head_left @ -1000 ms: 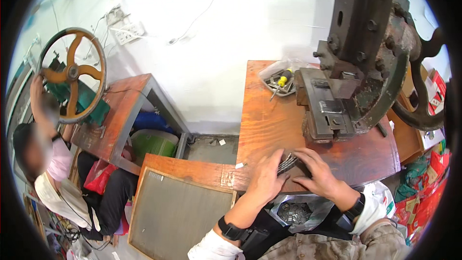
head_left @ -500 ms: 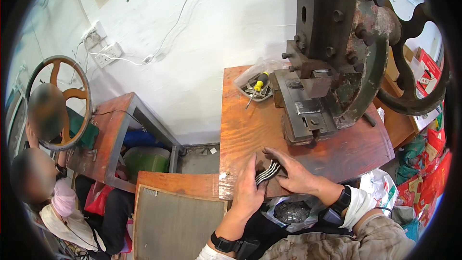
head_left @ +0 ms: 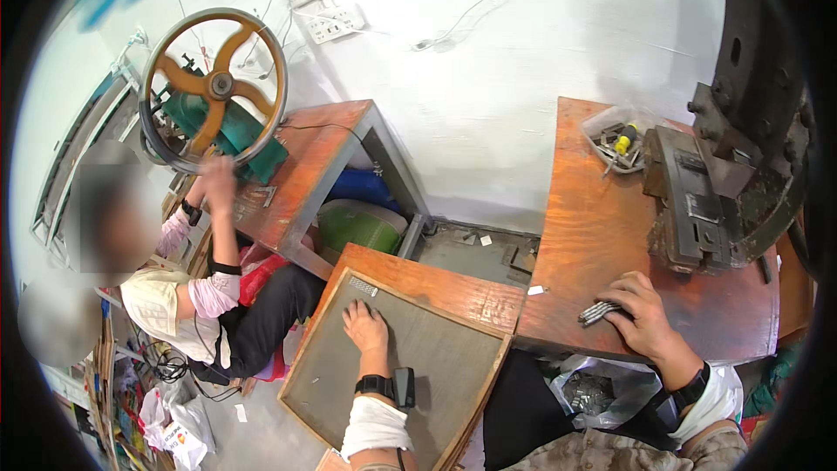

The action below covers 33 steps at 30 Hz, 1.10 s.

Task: Operating a manual punch press or similar fabrication machine to process small metal components.

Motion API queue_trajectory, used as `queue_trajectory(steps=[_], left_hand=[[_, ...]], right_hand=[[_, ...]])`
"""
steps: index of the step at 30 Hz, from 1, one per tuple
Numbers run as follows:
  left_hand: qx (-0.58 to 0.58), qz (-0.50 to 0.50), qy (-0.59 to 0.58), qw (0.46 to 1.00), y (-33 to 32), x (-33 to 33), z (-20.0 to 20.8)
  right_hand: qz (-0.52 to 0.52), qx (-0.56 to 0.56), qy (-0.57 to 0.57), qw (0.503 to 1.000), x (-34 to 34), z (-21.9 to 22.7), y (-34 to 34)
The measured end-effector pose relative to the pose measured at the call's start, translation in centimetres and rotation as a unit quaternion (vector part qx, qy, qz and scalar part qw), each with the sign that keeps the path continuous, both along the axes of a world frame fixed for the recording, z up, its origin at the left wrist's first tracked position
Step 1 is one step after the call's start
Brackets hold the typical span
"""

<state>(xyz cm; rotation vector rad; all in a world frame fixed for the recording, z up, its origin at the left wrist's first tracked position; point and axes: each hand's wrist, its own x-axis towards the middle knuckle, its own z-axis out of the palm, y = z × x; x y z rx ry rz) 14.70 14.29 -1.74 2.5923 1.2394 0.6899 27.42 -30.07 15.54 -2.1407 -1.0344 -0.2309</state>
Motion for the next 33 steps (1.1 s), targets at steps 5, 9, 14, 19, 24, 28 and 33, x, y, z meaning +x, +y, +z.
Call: queue_trajectory(steps=[5, 9, 14, 19, 24, 28, 33], left_hand=[[0.030, -0.106, 0.121, 0.987, 1.7, 0.3, 0.6], [0.061, -0.081, 0.143, 0.985, 0.3, 0.3, 0.0], [0.036, -0.136, 0.141, 0.980, -2.9, -2.5, 0.9], [0.034, -0.245, 0.118, 0.962, 0.6, -2.3, 2.6], [-0.023, -0.187, 0.126, 0.974, 2.4, -3.0, 1.5], [-0.139, -0.101, 0.077, 0.982, 3.1, -4.6, 0.2], [-0.108, -0.108, 0.000, 0.988, 0.5, -4.2, 0.7]], right_hand=[[-0.010, -0.004, 0.004, 1.000, 0.1, 0.4, 0.3], [-0.013, -0.009, 0.007, 1.000, 0.1, 0.5, 0.5], [-0.006, -0.014, 0.012, 1.000, 0.1, 0.6, 0.6], [-0.013, -0.023, 0.015, 1.000, 0.1, 0.5, 0.1], [0.013, -0.026, -0.022, 0.999, 0.5, 0.3, 0.0], [0.024, -0.006, 0.011, 1.000, 0.8, -0.4, -0.6], [0.019, 0.003, 0.040, 0.999, 0.8, -0.2, -1.5]])
